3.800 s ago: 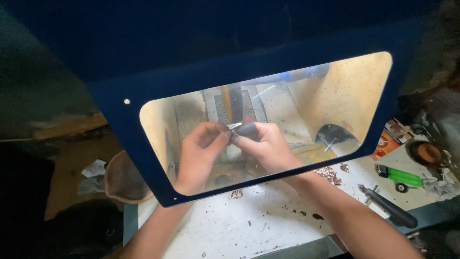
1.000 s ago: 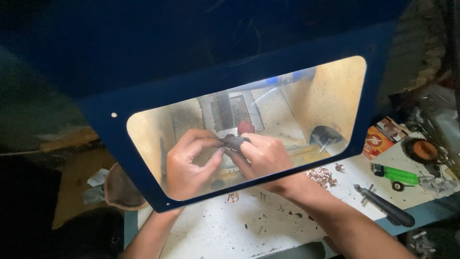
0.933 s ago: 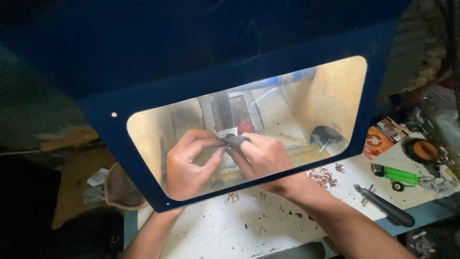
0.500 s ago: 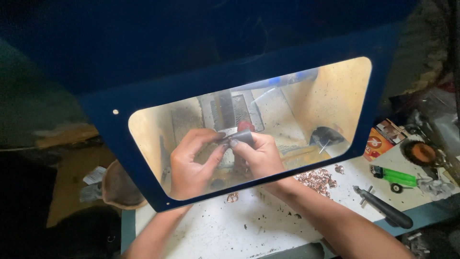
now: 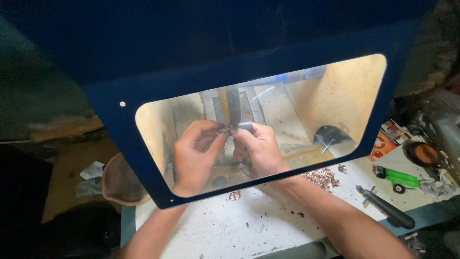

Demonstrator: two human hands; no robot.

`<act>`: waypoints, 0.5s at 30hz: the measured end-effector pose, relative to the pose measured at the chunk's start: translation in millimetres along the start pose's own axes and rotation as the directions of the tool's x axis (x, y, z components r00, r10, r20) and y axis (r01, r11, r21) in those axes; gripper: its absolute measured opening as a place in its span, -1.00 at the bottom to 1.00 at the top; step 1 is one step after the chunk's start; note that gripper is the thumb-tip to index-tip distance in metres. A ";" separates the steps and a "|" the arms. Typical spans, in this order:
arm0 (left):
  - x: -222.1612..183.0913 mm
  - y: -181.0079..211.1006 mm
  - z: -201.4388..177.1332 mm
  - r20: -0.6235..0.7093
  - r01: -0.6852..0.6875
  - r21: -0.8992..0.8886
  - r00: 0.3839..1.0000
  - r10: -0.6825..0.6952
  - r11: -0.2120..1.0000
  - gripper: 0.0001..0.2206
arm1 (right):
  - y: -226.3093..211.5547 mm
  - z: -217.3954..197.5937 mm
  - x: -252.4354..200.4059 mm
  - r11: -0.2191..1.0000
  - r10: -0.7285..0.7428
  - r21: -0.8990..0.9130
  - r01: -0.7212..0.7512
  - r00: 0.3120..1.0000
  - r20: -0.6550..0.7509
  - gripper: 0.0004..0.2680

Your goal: Polishing a small metal jewelry component by holding and rotating it against a motorized polishing spindle inside a protective enclosure.

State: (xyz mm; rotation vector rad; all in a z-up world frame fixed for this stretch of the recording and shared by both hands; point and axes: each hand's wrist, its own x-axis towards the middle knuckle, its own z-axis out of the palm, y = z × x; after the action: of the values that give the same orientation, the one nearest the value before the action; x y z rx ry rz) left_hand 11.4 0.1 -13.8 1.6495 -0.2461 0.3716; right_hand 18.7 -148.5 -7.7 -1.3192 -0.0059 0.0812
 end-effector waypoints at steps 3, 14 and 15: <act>0.7 -0.6 -0.4 0.000 0.014 0.011 1.000 -0.014 1.000 -0.82 | 4.0 0.2 2.1 1.000 0.010 -0.022 -0.011 1.000 -0.006 -0.72; 6.2 -4.0 -1.5 -0.006 0.158 0.009 0.987 -0.158 0.987 -0.82 | 10.3 2.0 11.8 0.988 0.085 0.124 -0.086 0.996 0.014 -0.72; 6.7 -3.9 -2.0 -0.004 0.162 0.003 0.987 -0.162 0.987 -0.82 | 10.9 2.5 12.5 0.986 0.100 0.133 -0.101 0.995 0.019 -0.72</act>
State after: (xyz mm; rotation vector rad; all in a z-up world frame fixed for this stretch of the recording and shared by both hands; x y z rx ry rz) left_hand 18.8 2.9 -14.7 1.6595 -0.1072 0.2517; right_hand 30.5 -142.7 -18.1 -1.1844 0.0547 0.1728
